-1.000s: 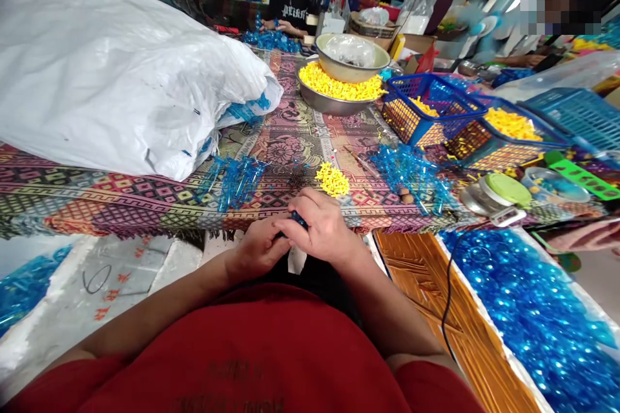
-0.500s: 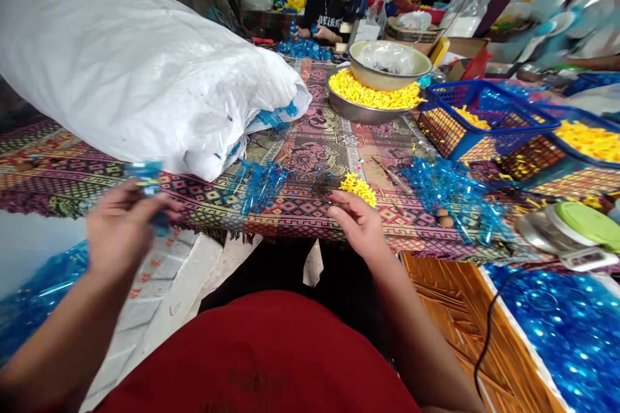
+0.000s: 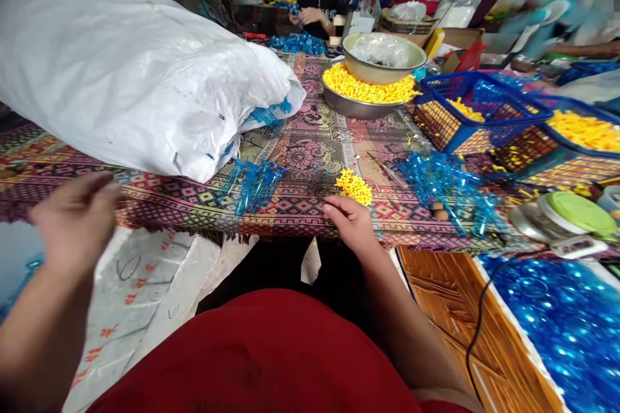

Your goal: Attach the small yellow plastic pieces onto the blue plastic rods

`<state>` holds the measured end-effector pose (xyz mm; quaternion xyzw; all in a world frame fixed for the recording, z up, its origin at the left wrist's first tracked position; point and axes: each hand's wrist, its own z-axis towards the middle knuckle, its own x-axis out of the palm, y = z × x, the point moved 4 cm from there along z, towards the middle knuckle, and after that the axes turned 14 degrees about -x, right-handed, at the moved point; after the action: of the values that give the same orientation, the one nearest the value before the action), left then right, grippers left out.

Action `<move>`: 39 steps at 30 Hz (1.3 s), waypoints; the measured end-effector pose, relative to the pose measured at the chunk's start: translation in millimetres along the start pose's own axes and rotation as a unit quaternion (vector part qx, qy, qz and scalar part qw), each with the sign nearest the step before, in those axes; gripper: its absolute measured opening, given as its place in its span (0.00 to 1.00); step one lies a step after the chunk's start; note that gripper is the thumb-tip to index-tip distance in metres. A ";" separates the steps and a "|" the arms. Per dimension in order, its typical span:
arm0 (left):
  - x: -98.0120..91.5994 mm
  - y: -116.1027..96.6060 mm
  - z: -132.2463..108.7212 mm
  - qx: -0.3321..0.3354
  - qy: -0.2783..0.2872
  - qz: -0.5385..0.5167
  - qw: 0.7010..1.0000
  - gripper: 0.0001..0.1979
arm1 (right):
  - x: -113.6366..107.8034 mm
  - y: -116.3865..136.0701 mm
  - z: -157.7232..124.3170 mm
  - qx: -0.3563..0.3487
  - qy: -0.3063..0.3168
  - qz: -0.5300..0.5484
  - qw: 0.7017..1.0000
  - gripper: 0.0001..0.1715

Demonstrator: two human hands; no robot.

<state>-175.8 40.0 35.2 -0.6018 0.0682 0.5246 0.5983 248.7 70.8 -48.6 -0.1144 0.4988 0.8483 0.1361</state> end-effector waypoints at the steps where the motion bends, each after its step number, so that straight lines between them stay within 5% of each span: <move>1: 22.4 -23.0 -2.8 0.042 0.043 0.001 0.998 0.14 | -0.7 -0.3 -0.3 0.005 -0.006 0.012 1.000 0.18; 5: 106.1 -83.9 -5.7 0.156 0.164 0.195 0.954 0.19 | -27.4 -7.8 -0.3 0.027 -0.089 0.023 0.995 0.17; 7: 132.7 -91.0 0.3 0.141 0.184 0.286 0.930 0.21 | -47.2 -12.7 2.2 0.026 -0.107 -0.025 0.994 0.16; 10: 152.6 -89.3 9.2 0.121 0.205 0.332 0.913 0.22 | -62.1 -16.0 10.8 -0.009 -0.039 -0.136 0.990 0.14; 13: 153.5 -84.0 15.2 0.112 0.203 0.326 0.916 0.19 | -54.2 -10.7 20.9 -0.078 0.066 -0.284 0.954 0.12; 16: 139.7 -80.2 16.7 0.097 0.176 0.260 0.945 0.16 | -35.9 -4.0 28.8 -0.078 0.170 -0.423 0.886 0.16; 19: 119.6 -78.4 5.3 0.055 0.159 0.081 0.982 0.13 | -23.5 0.9 34.1 -0.050 0.250 -0.513 0.820 0.19; 21: 112.7 -77.7 -13.2 -0.004 0.218 -0.089 0.972 0.11 | -20.3 1.3 36.2 -0.051 0.286 -0.519 0.804 0.18; 24: 114.3 -83.7 -52.6 -0.094 0.354 -0.291 0.884 0.11 | -22.1 -2.1 38.6 -0.082 0.300 -0.460 0.832 0.16; 28: 124.3 -97.9 -98.0 -0.140 0.474 -0.364 0.789 0.15 | -28.9 -7.0 42.4 -0.095 0.261 -0.432 0.858 0.16; 33: 133.8 -105.8 -122.0 -0.163 0.525 -0.389 0.739 0.14 | -25.4 -7.7 43.8 -0.060 0.285 -0.478 0.829 0.14; 39: 140.1 -113.9 -133.1 -0.193 0.534 -0.414 0.712 0.08 | -19.9 10.2 38.5 -0.124 0.193 -0.379 0.897 0.13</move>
<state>39.8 42.4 -26.3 -0.8519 0.0180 -0.1824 0.4906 261.6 97.5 -15.4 -0.4720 0.3249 0.7486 0.3335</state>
